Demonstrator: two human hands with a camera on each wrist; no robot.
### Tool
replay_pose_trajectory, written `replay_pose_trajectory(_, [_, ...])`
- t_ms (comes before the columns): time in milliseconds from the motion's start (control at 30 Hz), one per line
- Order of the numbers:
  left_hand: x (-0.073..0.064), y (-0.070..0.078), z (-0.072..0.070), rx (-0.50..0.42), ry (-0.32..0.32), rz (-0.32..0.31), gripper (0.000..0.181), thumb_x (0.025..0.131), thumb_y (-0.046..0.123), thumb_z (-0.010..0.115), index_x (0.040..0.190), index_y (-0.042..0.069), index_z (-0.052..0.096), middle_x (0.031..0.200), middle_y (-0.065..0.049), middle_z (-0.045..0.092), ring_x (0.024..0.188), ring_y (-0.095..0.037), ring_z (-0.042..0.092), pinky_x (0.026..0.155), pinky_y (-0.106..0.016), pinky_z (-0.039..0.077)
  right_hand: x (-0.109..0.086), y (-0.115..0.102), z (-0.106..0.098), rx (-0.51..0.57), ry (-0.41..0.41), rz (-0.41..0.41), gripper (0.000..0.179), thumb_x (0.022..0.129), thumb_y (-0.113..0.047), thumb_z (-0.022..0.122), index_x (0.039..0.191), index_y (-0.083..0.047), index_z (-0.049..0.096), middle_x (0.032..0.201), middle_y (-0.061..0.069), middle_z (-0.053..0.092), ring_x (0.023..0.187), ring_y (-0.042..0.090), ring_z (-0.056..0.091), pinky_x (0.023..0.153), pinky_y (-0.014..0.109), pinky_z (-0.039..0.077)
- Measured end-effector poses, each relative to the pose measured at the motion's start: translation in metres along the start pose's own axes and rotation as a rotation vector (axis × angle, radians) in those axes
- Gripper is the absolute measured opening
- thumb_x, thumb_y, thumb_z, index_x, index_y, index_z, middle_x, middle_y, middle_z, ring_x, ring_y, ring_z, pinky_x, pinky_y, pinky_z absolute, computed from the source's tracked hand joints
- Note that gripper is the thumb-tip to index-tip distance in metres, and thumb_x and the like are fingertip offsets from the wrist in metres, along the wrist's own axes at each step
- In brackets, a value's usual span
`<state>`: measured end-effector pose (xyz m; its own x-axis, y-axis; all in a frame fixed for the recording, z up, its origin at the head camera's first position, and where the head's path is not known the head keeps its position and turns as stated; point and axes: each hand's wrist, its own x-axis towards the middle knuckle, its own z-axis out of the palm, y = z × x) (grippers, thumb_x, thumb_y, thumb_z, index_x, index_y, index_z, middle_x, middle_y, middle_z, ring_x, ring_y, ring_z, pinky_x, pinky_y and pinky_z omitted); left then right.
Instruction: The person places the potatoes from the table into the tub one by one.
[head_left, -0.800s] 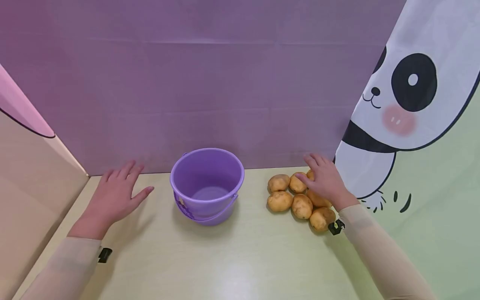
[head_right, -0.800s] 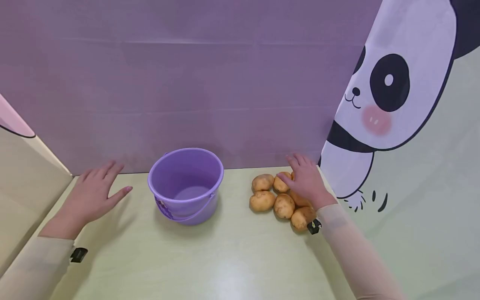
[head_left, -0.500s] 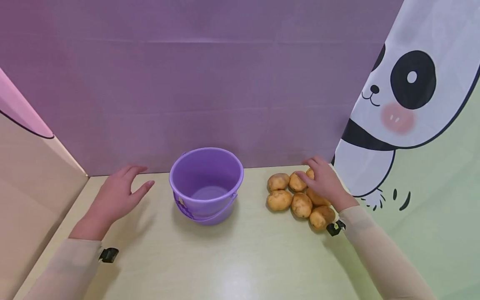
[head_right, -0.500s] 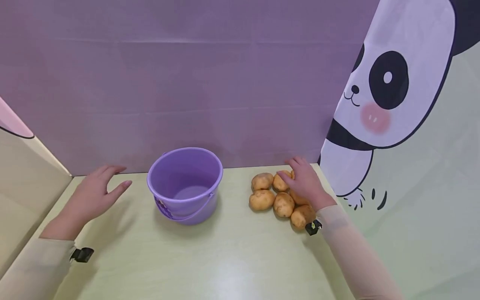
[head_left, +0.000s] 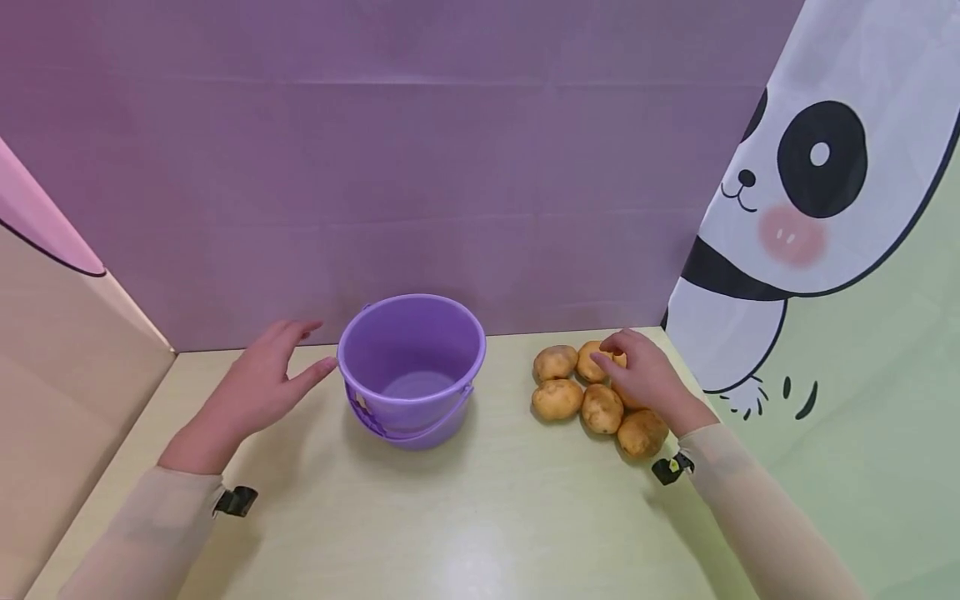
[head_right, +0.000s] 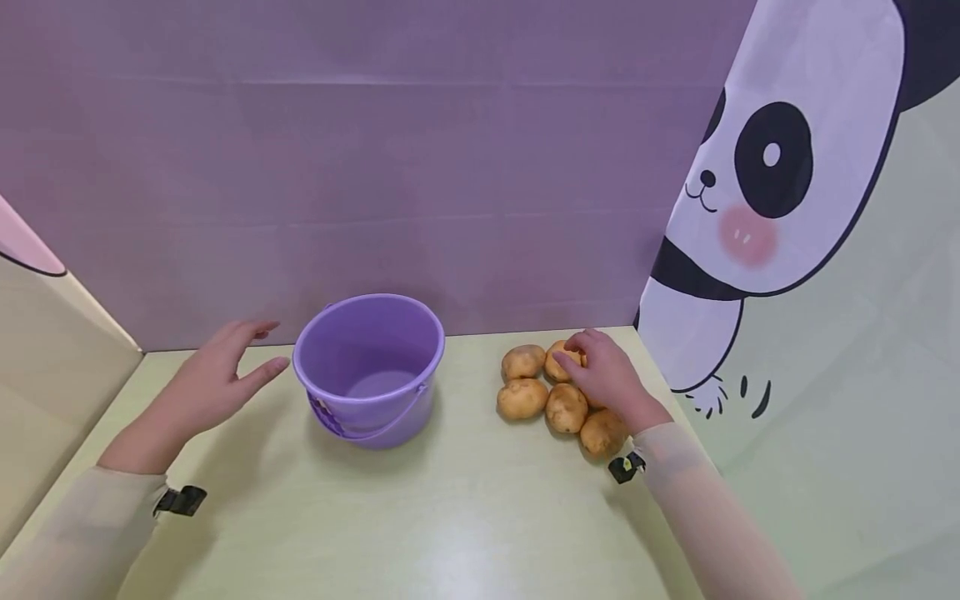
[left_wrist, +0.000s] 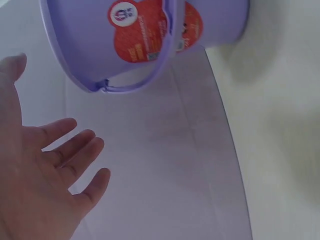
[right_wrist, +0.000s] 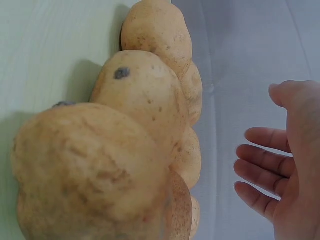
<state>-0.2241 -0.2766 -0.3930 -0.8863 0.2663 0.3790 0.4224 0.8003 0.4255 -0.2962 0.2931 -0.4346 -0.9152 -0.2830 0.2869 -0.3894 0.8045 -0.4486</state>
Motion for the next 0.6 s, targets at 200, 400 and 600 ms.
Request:
replay_pose_trajectory(200, [0.009, 0.015, -0.004, 0.007, -0.110, -0.025, 0.087, 0.107, 0.052, 0.071, 0.166, -0.004, 0.040, 0.167, -0.028, 0.043, 0.154, -0.052, 0.041, 0.120, -0.075, 0.036, -0.002, 0.002, 0.000, 0.002, 0.007, -0.006, 0.030, 0.110, -0.029, 0.071, 0.116, 0.000, 0.076, 0.112, 0.014, 0.073, 0.108, 0.042, 0.068, 0.098, 0.058, 0.056])
replay_pose_trajectory(400, [0.015, 0.025, -0.003, 0.002, -0.215, -0.057, 0.108, 0.102, 0.062, 0.073, 0.174, -0.002, 0.023, 0.178, -0.026, 0.027, 0.163, -0.052, 0.026, 0.126, -0.075, 0.028, -0.003, 0.003, -0.001, 0.016, -0.001, -0.001, 0.028, 0.109, -0.029, 0.073, 0.113, -0.001, 0.076, 0.109, 0.013, 0.074, 0.106, 0.040, 0.069, 0.096, 0.058, 0.057])
replay_pose_trajectory(600, [0.022, 0.032, -0.001, -0.017, -0.248, -0.047, 0.117, 0.096, 0.065, 0.079, 0.175, -0.001, 0.021, 0.179, -0.026, 0.023, 0.165, -0.050, 0.023, 0.127, -0.074, 0.026, -0.004, 0.003, -0.002, 0.026, 0.001, -0.011, 0.026, 0.109, -0.029, 0.073, 0.109, -0.003, 0.076, 0.105, 0.011, 0.075, 0.102, 0.035, 0.069, 0.094, 0.056, 0.058])
